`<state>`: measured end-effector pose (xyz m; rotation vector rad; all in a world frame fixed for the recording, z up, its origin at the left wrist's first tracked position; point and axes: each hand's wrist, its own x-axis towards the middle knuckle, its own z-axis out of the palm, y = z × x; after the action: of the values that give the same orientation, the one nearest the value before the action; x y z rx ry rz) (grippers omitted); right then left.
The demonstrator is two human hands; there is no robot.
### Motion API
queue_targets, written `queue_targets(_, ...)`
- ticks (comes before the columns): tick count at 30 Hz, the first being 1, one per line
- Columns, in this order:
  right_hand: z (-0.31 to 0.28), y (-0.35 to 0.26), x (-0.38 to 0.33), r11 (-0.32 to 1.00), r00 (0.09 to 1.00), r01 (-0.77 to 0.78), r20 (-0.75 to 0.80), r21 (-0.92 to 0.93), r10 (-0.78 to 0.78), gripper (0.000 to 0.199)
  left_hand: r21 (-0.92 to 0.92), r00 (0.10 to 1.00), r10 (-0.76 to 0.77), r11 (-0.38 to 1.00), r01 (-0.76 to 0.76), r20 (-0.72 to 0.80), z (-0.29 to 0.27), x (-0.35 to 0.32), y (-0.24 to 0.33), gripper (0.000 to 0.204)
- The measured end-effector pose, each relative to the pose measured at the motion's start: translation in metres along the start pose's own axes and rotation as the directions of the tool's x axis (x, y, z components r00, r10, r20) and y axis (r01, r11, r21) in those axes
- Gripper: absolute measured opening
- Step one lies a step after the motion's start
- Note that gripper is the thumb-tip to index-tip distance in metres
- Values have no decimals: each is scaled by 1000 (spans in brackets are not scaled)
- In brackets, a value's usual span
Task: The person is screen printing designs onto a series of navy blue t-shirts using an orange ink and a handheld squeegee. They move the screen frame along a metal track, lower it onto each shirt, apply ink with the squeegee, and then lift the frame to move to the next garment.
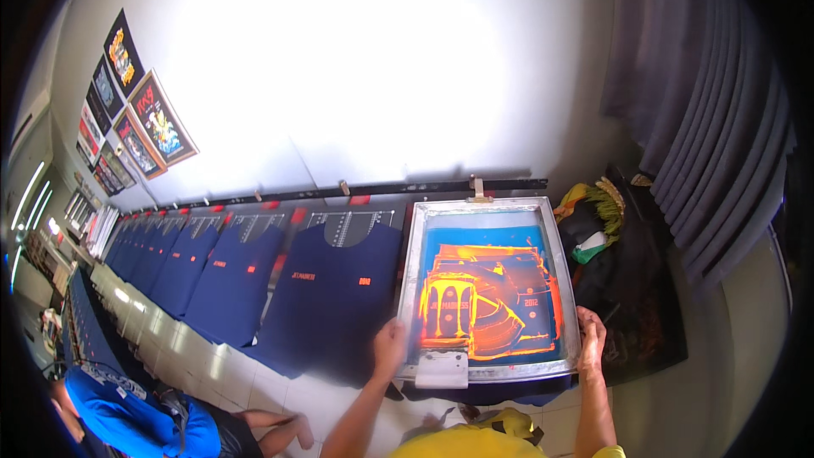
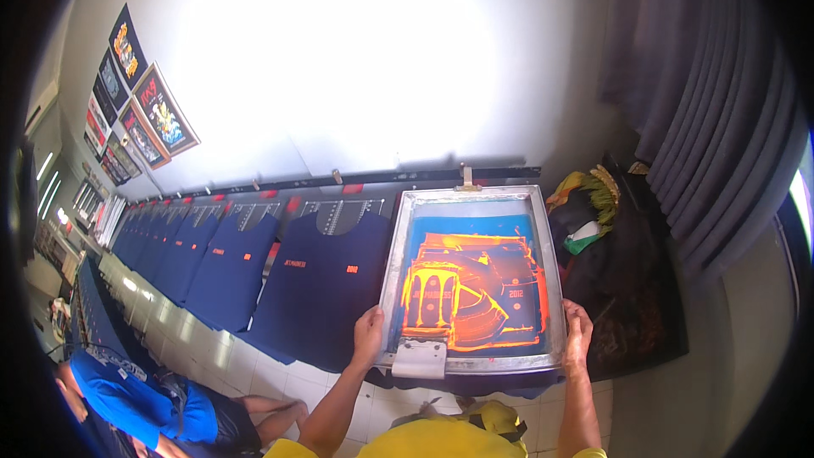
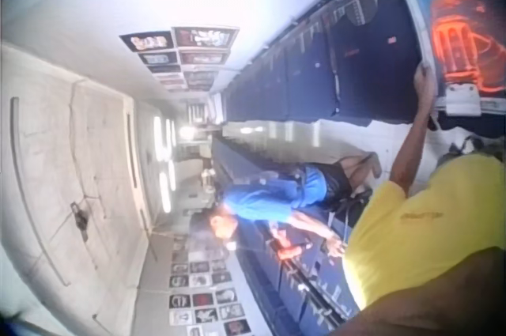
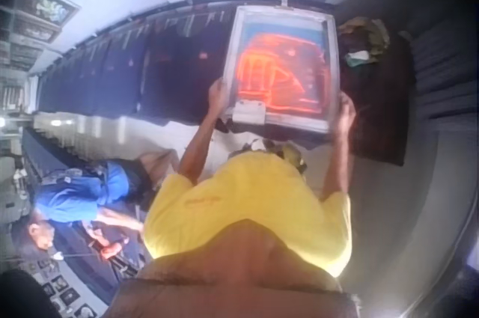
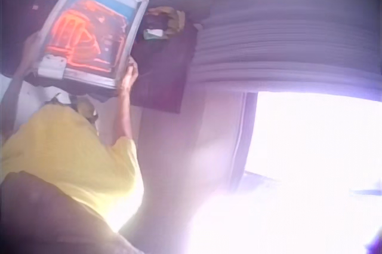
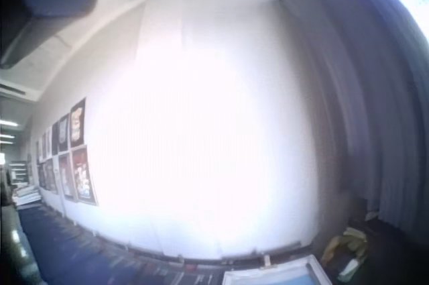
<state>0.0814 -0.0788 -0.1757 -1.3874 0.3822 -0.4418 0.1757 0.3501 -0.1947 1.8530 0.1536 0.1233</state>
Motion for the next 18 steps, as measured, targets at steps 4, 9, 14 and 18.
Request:
queue_targets(4, -10, -10, 15, 999, 998, 8, -67, -47, -11, 46, -11, 999, 34, 999, -33, 42, 30, 17, -5, 36)
queue_targets(9, 4, 0, 36, 1000, 997, 20, -79, -17, -21, 41, -80, 1000, 20, 997, -18, 21, 42, 46, -23, 35)
queue_targets(14, 11, -7, 46, 1000, 998, 2, -55, -21, -3, 43, 40, 994, 102, 994, -101, -27, 42, 54, -30, 34)
queue_targets(18, 16, 3, 31, 1000, 998, 10, -61, 12, -9, 42, -1, 993, 115, 993, -115, -24, 29, 50, -34, 34)
